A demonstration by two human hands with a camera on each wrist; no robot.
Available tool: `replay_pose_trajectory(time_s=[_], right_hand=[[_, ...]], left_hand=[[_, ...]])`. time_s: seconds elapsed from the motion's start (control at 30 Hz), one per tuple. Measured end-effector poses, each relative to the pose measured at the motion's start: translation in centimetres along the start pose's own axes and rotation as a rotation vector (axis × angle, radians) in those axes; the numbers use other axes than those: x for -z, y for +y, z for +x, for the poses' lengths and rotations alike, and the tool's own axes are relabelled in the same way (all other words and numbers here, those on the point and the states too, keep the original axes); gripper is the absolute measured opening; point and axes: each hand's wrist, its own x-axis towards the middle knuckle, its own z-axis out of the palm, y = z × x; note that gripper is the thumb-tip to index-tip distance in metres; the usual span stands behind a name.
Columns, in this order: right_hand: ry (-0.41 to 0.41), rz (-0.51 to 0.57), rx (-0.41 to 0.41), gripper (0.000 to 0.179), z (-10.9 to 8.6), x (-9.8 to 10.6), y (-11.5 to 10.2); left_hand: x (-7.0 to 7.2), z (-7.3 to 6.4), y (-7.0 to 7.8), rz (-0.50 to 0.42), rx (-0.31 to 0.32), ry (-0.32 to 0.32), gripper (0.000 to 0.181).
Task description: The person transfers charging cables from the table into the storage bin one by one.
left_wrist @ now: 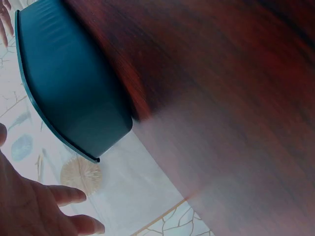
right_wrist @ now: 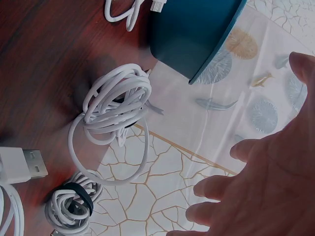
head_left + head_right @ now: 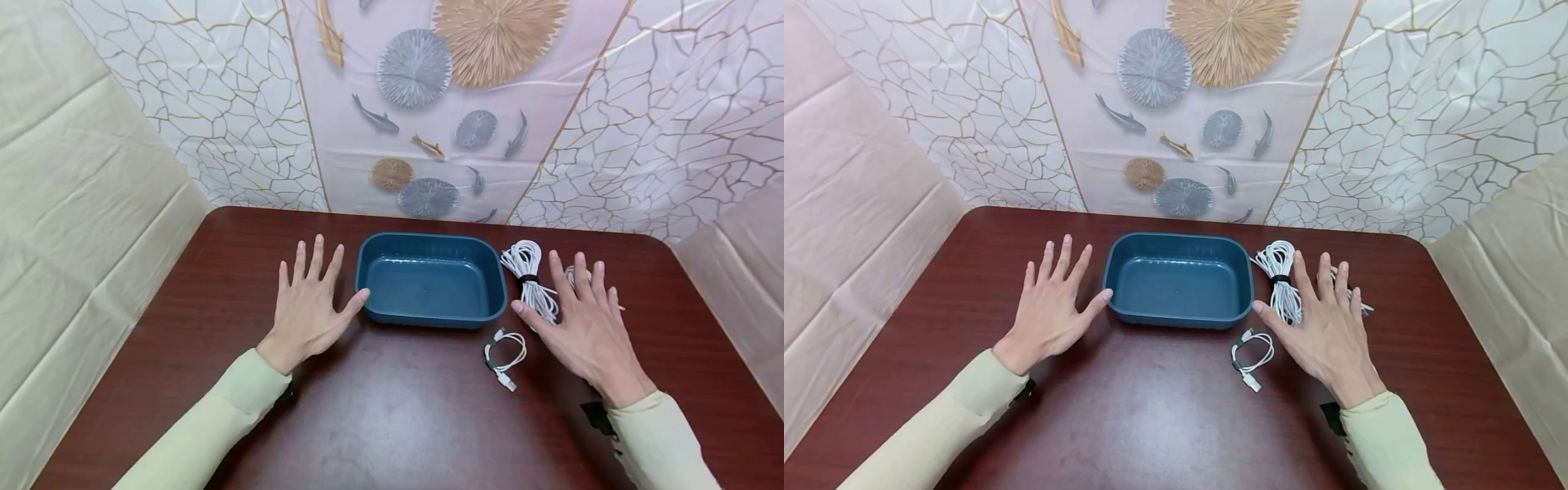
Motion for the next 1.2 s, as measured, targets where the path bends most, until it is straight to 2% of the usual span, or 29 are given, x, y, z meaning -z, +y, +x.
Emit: replay_pose_trajectory(time_s=[0.23, 0.57, 0.77, 0.9, 1.03, 1.2], right_hand=[[0.013, 0.001, 0.016, 0.097, -0.2, 0.1, 0.2], [0.029, 0.008, 0.043, 0.099, 0.0, 0.3, 0.2], [0.028, -0.01, 0.074, 0.102, 0.1, 0.3, 0.3], [0.043, 0.004, 0.07, 0.101, 0.1, 0.2, 0.5], [0.063, 0.018, 0.073, 0.098, 0.2, 0.2, 0.5], [0.088, 0.026, 0.115, 0.089, 0.2, 0.3, 0.4]], left_hand=[[-0.2, 0.1, 0.0, -0.034, -0.018, 0.007, 0.089], [0.0, 0.2, 0.1, -0.146, -0.026, 0.055, 0.082], [0.0, 0.3, 0.4, -0.238, -0.017, 0.067, 0.073], [-0.1, 0.5, 0.7, -0.297, -0.013, 0.11, 0.062], [0.0, 0.7, 0.9, -0.338, 0.006, 0.138, 0.055], [0.2, 0.9, 1.2, -0.384, 0.064, 0.108, 0.052]])
